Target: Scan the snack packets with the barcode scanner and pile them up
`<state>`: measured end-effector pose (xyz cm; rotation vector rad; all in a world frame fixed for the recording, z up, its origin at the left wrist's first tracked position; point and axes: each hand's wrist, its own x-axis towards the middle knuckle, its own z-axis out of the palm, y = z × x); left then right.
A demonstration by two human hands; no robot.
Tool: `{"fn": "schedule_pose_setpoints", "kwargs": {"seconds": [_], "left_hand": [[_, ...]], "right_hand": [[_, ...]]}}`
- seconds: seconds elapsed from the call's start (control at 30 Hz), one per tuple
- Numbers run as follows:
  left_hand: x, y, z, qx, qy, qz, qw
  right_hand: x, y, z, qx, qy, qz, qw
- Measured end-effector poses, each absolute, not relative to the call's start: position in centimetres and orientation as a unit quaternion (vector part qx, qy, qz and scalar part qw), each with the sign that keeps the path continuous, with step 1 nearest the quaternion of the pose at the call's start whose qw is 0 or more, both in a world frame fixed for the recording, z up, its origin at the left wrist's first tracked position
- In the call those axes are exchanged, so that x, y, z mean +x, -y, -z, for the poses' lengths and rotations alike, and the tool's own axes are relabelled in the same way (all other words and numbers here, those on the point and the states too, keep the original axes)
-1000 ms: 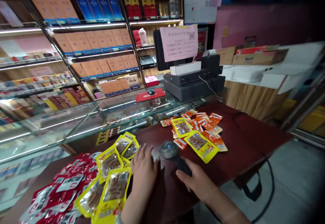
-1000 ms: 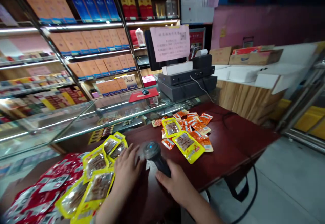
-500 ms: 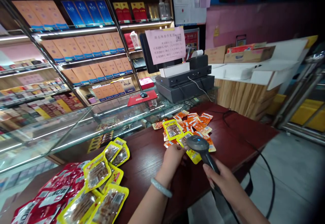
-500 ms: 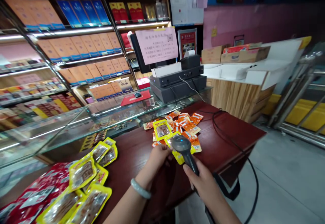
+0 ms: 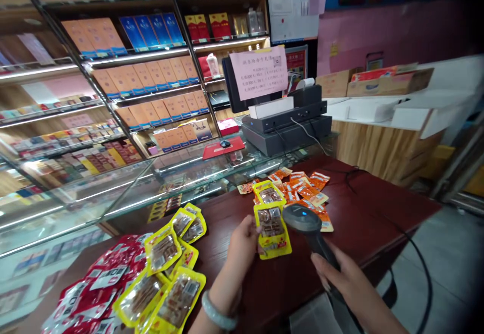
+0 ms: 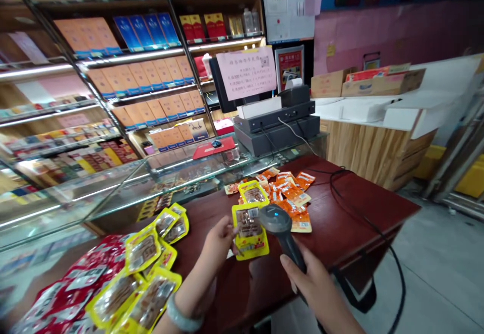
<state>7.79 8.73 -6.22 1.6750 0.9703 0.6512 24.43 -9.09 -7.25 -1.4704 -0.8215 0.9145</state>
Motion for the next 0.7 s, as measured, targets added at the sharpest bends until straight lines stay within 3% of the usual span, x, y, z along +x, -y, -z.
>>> {"fn": "schedule_pose_setpoints", "kwargs": {"seconds": [0.13, 0.5, 0.7], "left_hand": [[2.6, -9.2, 5.5, 0.691, -0.433, -0.304, 0.492], [-9.7, -10.6, 4.9, 0.613, -0.542, -0.405, 0.408], [-16.0, -12.5, 5.6, 0.52, -0.688, -0.366, 0.349]], "right_hand": [[21.7, 7.4, 6.0, -0.568, 0.39, -0.465, 0.556], [14.4, 2.8, 4.7, -0.534, 0.49, -0.487, 0.487], [12.7, 1.3, 4.0, -0.533, 0.527, -0.475, 0.461]]}}
